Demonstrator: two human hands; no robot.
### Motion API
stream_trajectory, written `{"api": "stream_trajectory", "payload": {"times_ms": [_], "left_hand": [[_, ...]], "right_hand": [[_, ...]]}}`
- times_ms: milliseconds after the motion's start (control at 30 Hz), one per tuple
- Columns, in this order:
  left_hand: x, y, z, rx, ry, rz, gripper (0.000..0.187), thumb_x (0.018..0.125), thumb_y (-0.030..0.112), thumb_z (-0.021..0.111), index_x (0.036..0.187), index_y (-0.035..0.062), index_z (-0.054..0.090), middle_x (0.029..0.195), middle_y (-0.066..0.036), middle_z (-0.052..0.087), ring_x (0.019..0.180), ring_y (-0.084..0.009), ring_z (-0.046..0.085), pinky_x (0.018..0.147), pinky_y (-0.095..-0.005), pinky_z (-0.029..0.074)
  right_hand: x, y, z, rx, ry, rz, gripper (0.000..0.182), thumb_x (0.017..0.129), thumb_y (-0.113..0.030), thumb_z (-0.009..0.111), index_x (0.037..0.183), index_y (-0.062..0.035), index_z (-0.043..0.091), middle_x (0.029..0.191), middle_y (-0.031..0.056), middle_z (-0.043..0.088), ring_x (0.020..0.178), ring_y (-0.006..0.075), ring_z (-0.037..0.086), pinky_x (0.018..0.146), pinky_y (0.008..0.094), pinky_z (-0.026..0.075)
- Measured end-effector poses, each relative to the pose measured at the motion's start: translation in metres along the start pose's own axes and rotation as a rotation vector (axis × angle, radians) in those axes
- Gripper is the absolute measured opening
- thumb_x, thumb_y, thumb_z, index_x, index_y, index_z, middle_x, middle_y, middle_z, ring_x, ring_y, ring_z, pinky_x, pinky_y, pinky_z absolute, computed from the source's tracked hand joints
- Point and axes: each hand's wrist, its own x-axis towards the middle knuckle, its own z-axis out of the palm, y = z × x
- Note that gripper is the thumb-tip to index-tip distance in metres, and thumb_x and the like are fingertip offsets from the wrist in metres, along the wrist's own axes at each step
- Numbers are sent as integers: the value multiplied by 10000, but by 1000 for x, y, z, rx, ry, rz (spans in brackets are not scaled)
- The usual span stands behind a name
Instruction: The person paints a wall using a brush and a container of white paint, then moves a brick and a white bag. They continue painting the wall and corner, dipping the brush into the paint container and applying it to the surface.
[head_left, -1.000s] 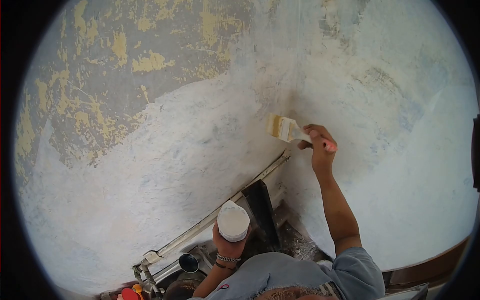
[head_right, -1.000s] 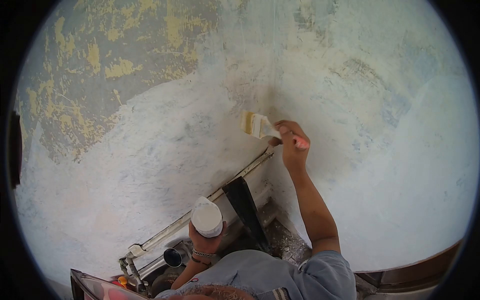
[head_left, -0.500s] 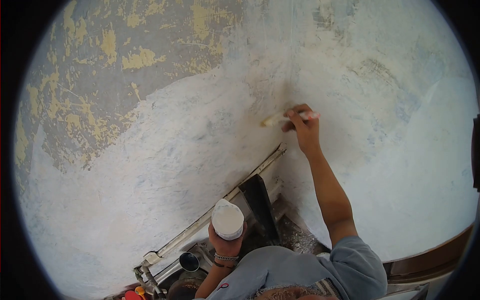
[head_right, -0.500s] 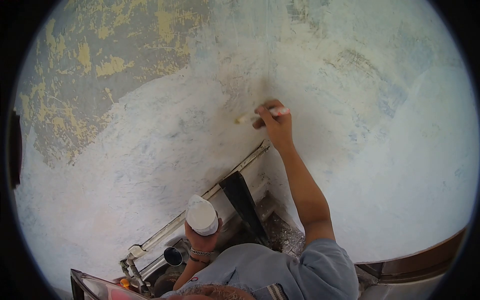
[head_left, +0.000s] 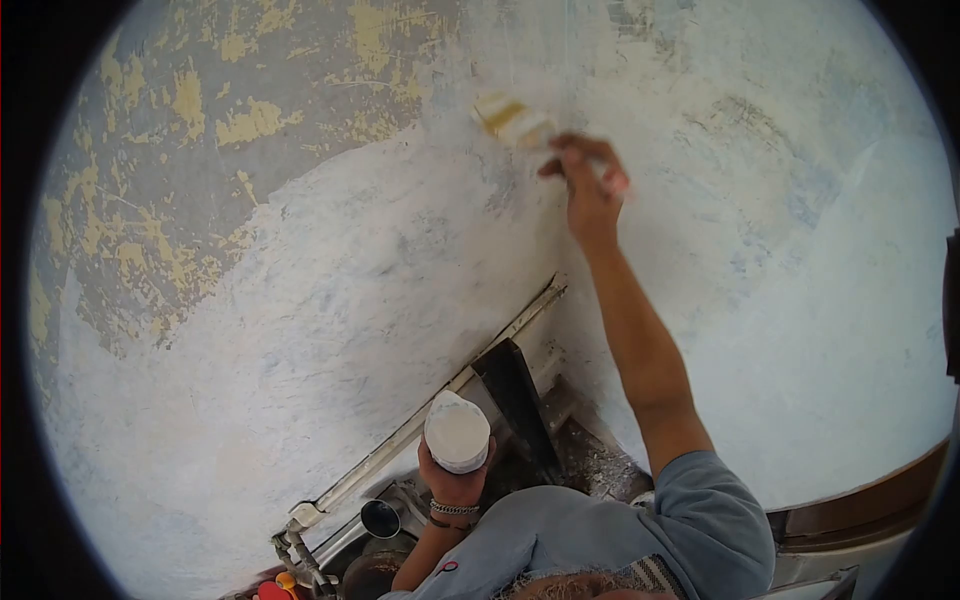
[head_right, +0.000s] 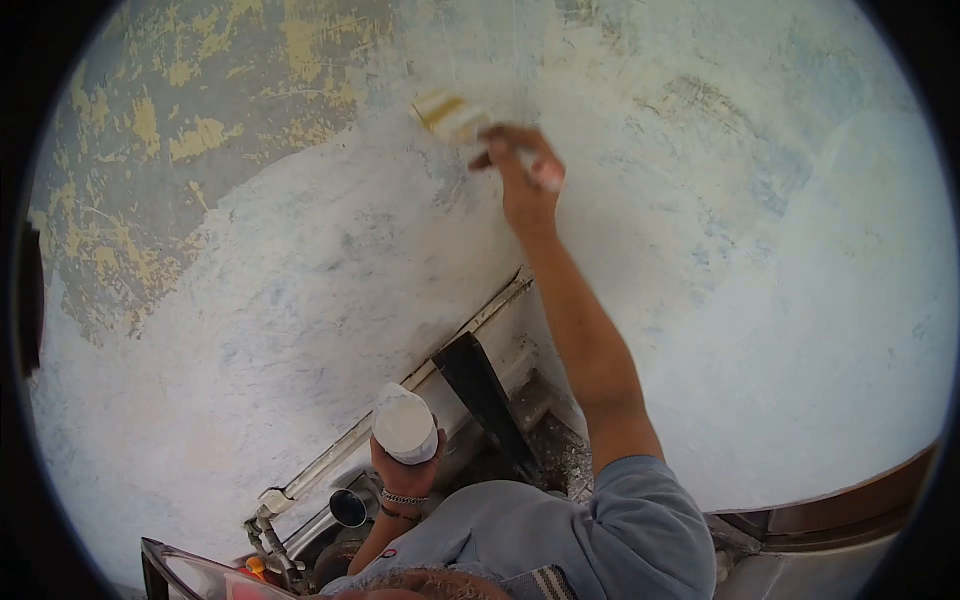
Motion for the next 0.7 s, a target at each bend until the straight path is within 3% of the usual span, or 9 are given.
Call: {"api": "stream_trajectory", "payload": {"times_ms": [67,233,400,533,667,700], "left_hand": [[0,0,-2,-6,33,-4,590,883,560,442,1318,168,515,1239,-78,603,1137,-299,585,907,-516,490],[6,0,-13,3,20,-5,601,871,571,440,1310,169,522,1228,-78,608,1116,-298,595,899,-511,493],[8,-3,-10,-18,13,0,600,876,569,440,1310,163,522,1214,-85,613,1118,-315,593,902,-519,496],[10,-6,-7,-39,-11,-7,604,879,568,445,1320,161,513,1222,-88,609,1127,-326,587,910,-525,493],[9,-10,-4,-22,10,-10,600,883,563,446,1325,163,509,1230,-90,606,1134,-327,585,919,-528,486],[8,-9,-2,-26,24,-18,598,884,561,446,1326,163,509,1232,-91,606,1135,-327,585,921,-529,484]], "right_hand": [[-43,12,-27,-215,-78,8,126,944,-69,582,973,45,627,969,134,664,688,209,674,626,309,557],[-92,20,-77,-226,57,353,167,938,-149,602,964,16,621,894,116,664,612,191,641,569,297,538],[35,26,-41,-124,87,214,132,915,-120,625,871,0,591,829,117,675,563,187,651,523,282,542],[128,-30,1,-53,-3,-34,181,925,-157,607,922,21,574,933,147,676,667,223,672,623,335,568],[138,-50,7,26,13,-232,163,911,-127,640,949,28,608,909,134,690,670,208,677,654,310,569],[132,-41,1,-45,49,-188,162,915,-124,637,959,30,611,916,134,689,675,205,676,659,306,567]]}}
